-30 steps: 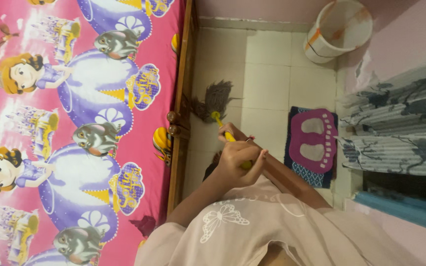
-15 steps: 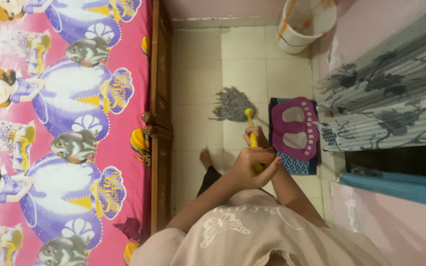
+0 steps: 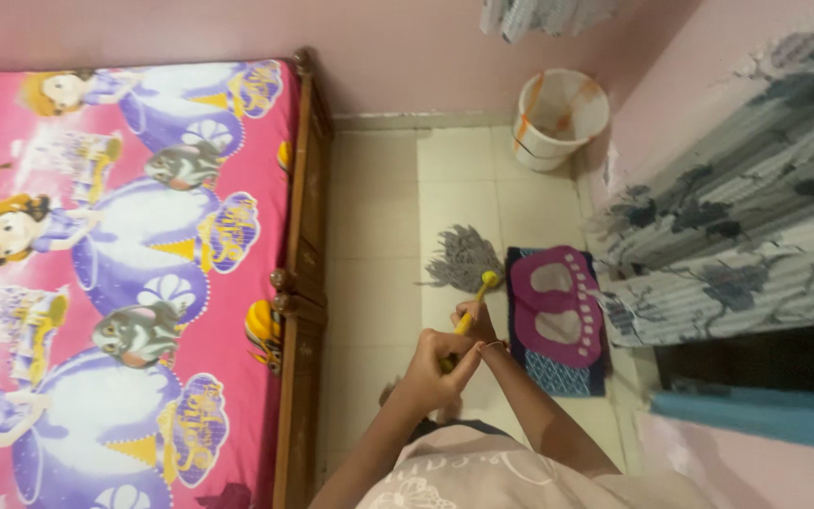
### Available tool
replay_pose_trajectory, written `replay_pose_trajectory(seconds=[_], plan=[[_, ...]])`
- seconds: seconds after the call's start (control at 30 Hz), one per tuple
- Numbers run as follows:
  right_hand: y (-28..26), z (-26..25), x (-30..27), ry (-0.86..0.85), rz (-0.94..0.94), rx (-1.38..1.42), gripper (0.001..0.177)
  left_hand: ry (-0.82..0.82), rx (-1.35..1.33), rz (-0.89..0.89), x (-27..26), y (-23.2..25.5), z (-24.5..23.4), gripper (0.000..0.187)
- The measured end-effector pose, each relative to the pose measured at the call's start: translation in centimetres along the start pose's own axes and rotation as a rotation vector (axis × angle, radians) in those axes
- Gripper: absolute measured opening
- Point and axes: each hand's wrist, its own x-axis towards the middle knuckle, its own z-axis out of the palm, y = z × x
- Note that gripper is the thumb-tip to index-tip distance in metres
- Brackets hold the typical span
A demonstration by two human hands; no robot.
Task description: The person cleans the floor by hand using a mop, moving it across the tiles in a bedroom.
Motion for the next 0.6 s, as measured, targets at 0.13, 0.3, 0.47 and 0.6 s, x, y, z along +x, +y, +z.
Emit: replay_pose_trajectory(seconds=[0.13,0.3,0.47,0.6], plan=[[-1.2,3.3,0.4,-0.075,-0.02,-0.008,0.04,0.05,0.115,0.095,-0.9,1.6,-2.8,0.036],[-4.1,7.8,0.6,-0.195,-0.127,0.04,0.038,0.101,0.158,-0.007,-4.0,4.2,-5.4,0.036],[-8.1,12.0,1.7,-0.257,-0.217,0.122,0.037,0.165,0.244,0.287,-4.9,4.4,-6.8,0.033],[-10.4,14.6,4.0,-0.292,-0.276,0.177,0.035,0.091,0.303,0.227,-4.7,4.5,-8.6,0.036]])
